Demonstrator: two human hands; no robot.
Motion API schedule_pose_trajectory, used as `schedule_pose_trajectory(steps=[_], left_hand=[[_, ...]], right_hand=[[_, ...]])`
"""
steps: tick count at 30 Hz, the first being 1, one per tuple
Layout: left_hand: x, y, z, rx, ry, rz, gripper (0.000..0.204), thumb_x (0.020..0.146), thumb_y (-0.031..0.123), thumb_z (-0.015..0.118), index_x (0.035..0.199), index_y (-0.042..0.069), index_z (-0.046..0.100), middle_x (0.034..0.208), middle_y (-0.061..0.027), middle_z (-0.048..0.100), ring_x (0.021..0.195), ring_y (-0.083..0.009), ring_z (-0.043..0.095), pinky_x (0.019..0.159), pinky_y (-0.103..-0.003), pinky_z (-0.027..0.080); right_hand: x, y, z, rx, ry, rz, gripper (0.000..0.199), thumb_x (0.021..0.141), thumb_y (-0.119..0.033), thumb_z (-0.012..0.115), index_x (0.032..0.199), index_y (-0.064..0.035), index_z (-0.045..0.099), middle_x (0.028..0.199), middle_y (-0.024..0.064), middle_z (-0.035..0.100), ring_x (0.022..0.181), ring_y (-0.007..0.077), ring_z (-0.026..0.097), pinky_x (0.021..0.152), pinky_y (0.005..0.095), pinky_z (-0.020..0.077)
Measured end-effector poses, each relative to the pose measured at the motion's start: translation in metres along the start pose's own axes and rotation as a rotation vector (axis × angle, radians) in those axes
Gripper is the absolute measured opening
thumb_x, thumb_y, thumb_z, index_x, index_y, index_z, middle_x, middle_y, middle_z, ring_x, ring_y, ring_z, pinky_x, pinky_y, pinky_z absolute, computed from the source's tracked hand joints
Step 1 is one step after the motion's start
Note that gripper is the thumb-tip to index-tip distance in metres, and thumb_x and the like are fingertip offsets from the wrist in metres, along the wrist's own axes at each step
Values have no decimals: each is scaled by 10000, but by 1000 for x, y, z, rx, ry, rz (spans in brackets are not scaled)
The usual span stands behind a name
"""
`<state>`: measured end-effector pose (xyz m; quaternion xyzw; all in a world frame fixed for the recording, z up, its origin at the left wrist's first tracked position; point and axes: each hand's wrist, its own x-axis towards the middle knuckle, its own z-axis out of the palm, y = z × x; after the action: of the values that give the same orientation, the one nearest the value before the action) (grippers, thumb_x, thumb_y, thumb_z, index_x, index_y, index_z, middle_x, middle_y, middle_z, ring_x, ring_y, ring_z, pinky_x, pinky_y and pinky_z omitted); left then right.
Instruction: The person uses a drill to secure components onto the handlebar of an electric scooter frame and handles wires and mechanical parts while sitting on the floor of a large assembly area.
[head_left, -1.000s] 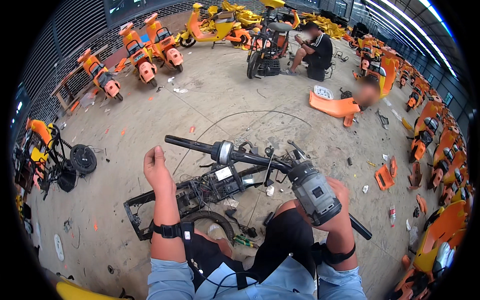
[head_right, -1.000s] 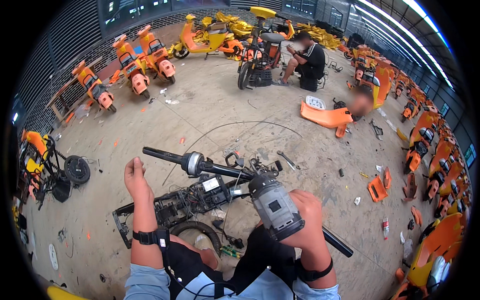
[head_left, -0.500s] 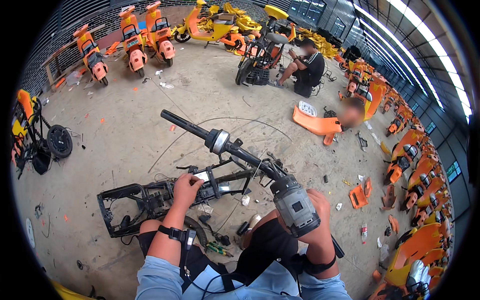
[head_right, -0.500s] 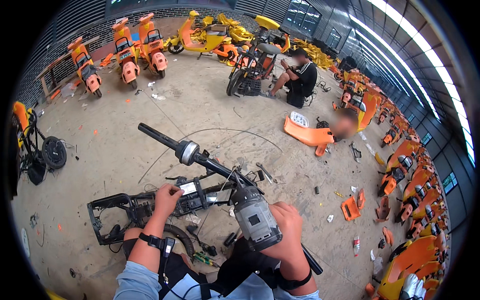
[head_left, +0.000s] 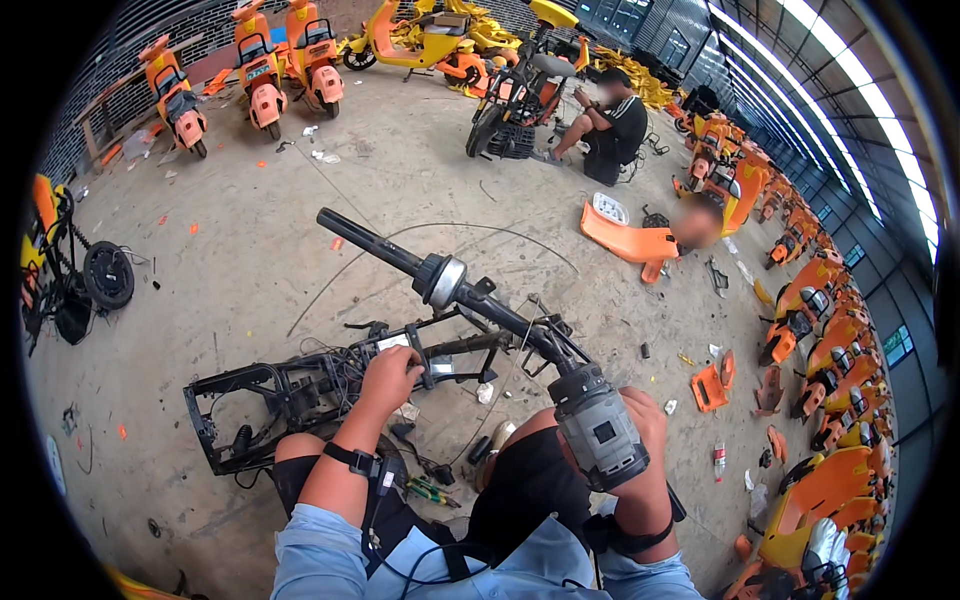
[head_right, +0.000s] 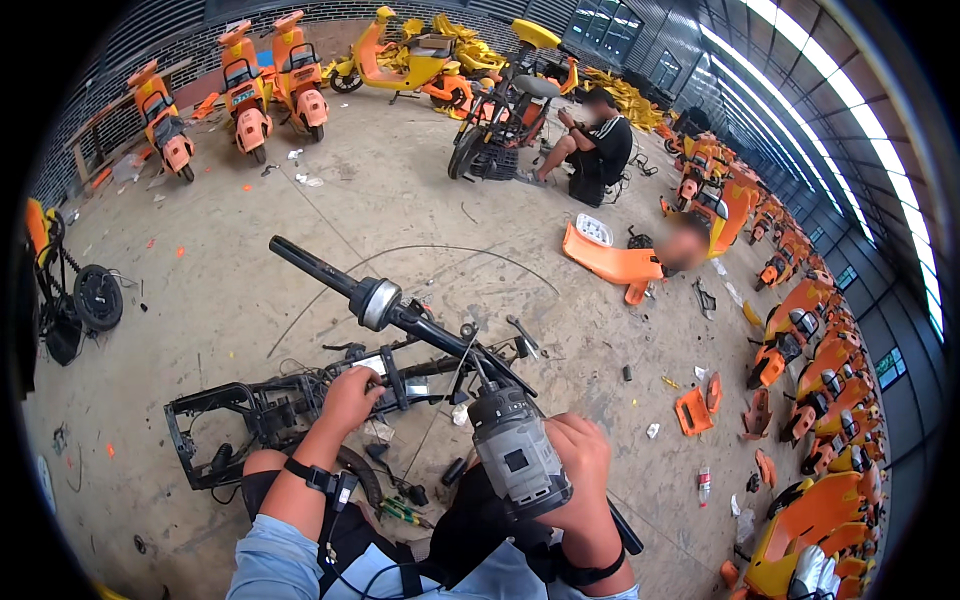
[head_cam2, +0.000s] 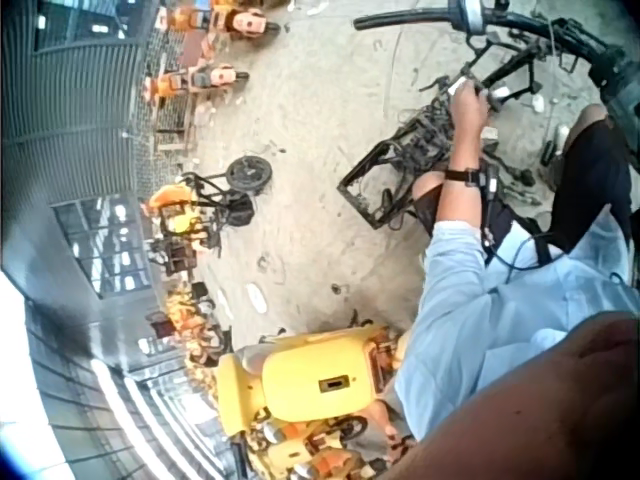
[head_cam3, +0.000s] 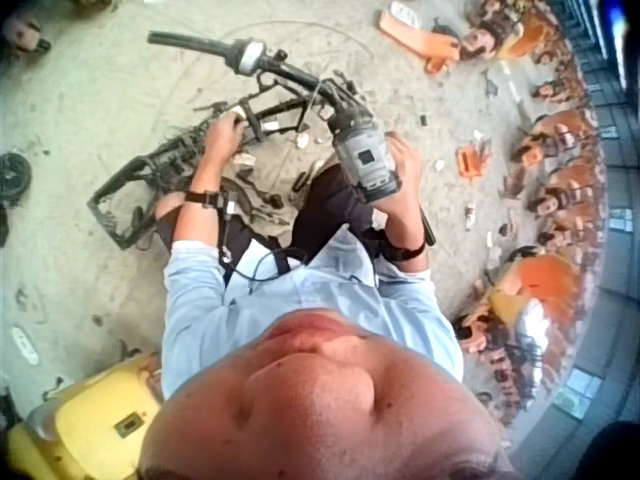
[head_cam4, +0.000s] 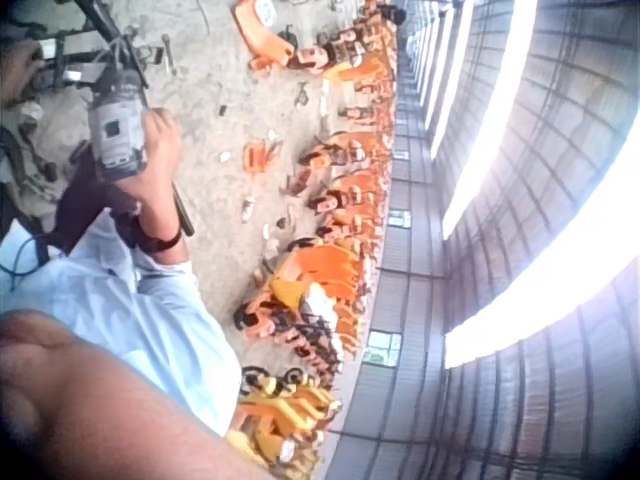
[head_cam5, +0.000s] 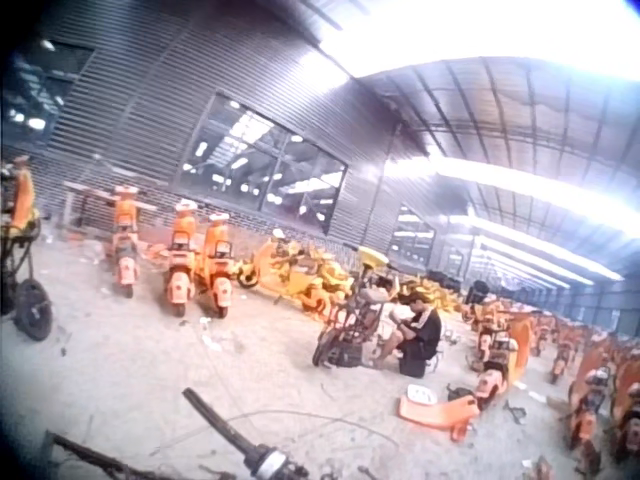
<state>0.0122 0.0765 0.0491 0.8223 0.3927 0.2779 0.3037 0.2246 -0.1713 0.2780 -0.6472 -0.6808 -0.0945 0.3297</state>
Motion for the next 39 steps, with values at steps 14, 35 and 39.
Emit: schedule_pose_trajectory(steps=[14,35,39], left_hand=[[-4,-2,-32,-122,329,-117,107,911,80,579,927,30,672,938,-147,671,877,-339,661,759,-406,526],[-20,-17,-79,-1170,469,-23,371,1086,387,443,1123,42,575,914,-44,626,777,-138,594,708,-291,486],[-25,11,-107,-1392,564,122,575,1062,536,367,1344,52,495,1157,-78,609,973,-181,590,777,-331,489]], right_hand=[[-19,9,-23,-164,-33,-156,389,651,-269,673,958,-33,709,893,79,729,794,245,668,658,366,431],[-52,15,-22,-223,-9,-110,272,647,-177,668,872,-31,715,815,73,726,760,235,687,671,359,505],[-52,10,-22,-218,-24,-119,285,648,-186,666,884,-33,713,820,71,727,755,237,684,674,355,505]])
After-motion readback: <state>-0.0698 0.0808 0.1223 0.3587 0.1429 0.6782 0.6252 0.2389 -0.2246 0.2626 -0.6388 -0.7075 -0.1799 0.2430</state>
